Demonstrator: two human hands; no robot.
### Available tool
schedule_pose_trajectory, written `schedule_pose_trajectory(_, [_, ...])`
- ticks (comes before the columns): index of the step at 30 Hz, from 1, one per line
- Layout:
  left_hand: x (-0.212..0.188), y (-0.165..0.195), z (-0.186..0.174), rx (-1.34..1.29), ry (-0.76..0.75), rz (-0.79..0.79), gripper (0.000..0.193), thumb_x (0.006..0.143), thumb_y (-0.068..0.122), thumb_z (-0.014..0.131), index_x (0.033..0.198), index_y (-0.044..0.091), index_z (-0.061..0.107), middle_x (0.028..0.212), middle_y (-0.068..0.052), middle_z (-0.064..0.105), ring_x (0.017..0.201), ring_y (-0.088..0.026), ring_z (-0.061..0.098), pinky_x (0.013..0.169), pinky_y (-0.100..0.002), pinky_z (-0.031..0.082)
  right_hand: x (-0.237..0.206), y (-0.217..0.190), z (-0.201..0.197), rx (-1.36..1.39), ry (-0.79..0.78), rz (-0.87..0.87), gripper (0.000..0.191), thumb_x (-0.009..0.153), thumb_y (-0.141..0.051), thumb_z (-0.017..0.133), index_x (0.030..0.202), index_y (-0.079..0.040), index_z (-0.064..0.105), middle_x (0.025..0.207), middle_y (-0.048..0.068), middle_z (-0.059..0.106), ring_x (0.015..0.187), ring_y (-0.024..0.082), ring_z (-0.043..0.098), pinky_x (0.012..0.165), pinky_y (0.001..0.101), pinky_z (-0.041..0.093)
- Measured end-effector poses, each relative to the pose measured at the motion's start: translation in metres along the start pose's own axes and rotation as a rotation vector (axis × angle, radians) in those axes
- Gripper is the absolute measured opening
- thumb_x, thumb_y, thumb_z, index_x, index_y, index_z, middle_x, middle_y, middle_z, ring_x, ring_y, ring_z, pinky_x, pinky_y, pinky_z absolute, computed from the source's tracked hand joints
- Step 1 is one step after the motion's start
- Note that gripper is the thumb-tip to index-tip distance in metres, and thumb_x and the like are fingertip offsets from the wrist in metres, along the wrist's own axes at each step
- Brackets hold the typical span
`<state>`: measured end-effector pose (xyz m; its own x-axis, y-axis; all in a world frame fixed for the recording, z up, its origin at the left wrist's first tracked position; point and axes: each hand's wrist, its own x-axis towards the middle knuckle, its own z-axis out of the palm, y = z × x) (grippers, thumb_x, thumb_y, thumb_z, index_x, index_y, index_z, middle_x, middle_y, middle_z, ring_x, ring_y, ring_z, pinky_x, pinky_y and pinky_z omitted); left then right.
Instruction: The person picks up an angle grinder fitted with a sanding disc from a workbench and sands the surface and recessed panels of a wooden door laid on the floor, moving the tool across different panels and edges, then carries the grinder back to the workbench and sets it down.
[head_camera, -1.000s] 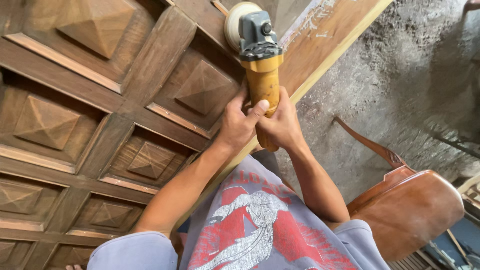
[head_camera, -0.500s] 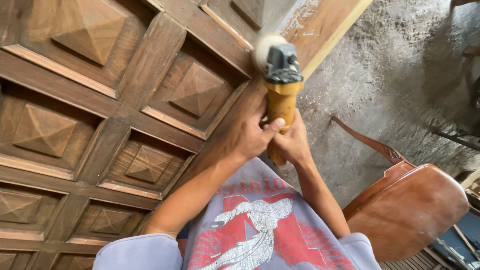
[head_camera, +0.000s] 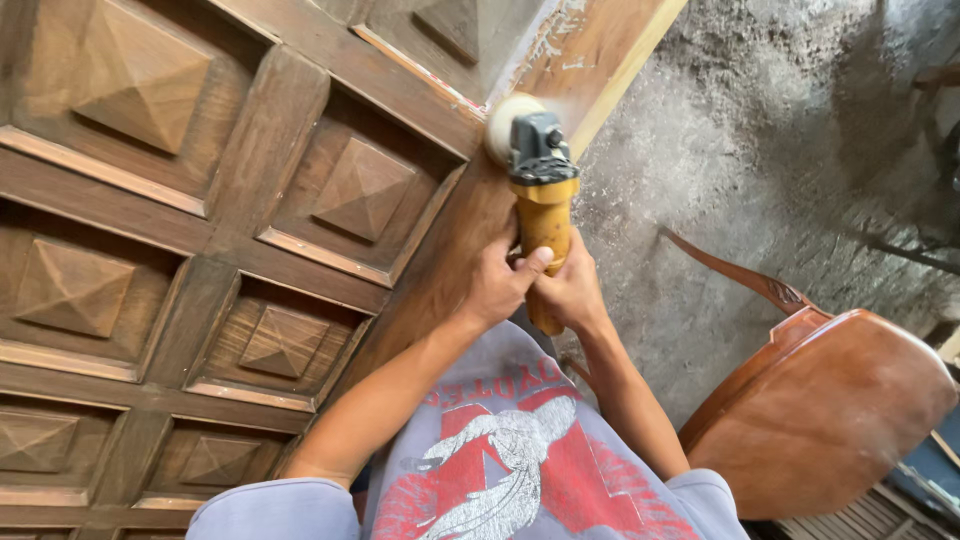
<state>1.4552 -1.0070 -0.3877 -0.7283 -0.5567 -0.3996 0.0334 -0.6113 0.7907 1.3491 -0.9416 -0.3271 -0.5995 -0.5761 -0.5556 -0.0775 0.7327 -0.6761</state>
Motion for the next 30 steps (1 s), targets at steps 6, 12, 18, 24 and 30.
schedule_pose_trajectory(6, [0.001,0.004,0.001,-0.038,0.013,0.042,0.071,0.099,0.026,0.069,0.156,-0.004,0.039,0.136,-0.016,0.065,0.118,-0.022,0.067,0.099,-0.033,0.056,0.006,0.004,-0.002,0.032,-0.019,-0.028,0.058,0.080,-0.018,0.081,0.128,0.001,0.054,0.106,0.011,0.074,0.096,0.016,0.072,0.086,0.0319,0.059])
schedule_pose_trajectory(12, [0.002,-0.004,0.004,-0.124,0.049,0.152,0.069,0.103,0.025,0.068,0.157,-0.004,0.037,0.142,-0.016,0.061,0.127,-0.021,0.063,0.105,-0.033,0.054,0.021,0.012,-0.004,0.007,-0.096,-0.154,0.058,0.080,-0.016,0.081,0.128,0.002,0.055,0.107,0.011,0.073,0.097,0.015,0.070,0.086,0.0320,0.058])
schedule_pose_trajectory(18, [0.030,-0.013,0.062,-0.043,0.090,0.150,0.073,0.099,0.024,0.069,0.158,-0.004,0.036,0.139,-0.016,0.062,0.121,-0.022,0.064,0.099,-0.034,0.056,0.035,0.036,-0.061,0.062,-0.095,-0.140,0.051,0.086,-0.016,0.077,0.127,0.001,0.054,0.106,0.010,0.073,0.094,0.014,0.070,0.084,0.0305,0.059])
schedule_pose_trajectory(24, [0.069,-0.019,0.138,0.185,0.145,0.113,0.082,0.096,0.028,0.069,0.161,-0.002,0.030,0.137,-0.019,0.066,0.121,-0.022,0.068,0.101,-0.035,0.054,0.075,0.074,-0.138,0.246,-0.167,-0.210,0.052,0.088,-0.011,0.075,0.131,0.001,0.050,0.113,0.009,0.069,0.098,0.016,0.070,0.086,0.0322,0.060])
schedule_pose_trajectory(30, [0.139,-0.060,0.240,-0.077,0.155,0.323,0.076,0.108,0.037,0.061,0.166,0.000,0.028,0.155,-0.015,0.057,0.141,-0.020,0.056,0.118,-0.032,0.044,0.143,0.082,-0.259,0.355,-0.339,-0.394,0.053,0.091,-0.009,0.076,0.135,0.001,0.048,0.119,0.009,0.066,0.105,0.015,0.067,0.092,0.0300,0.057])
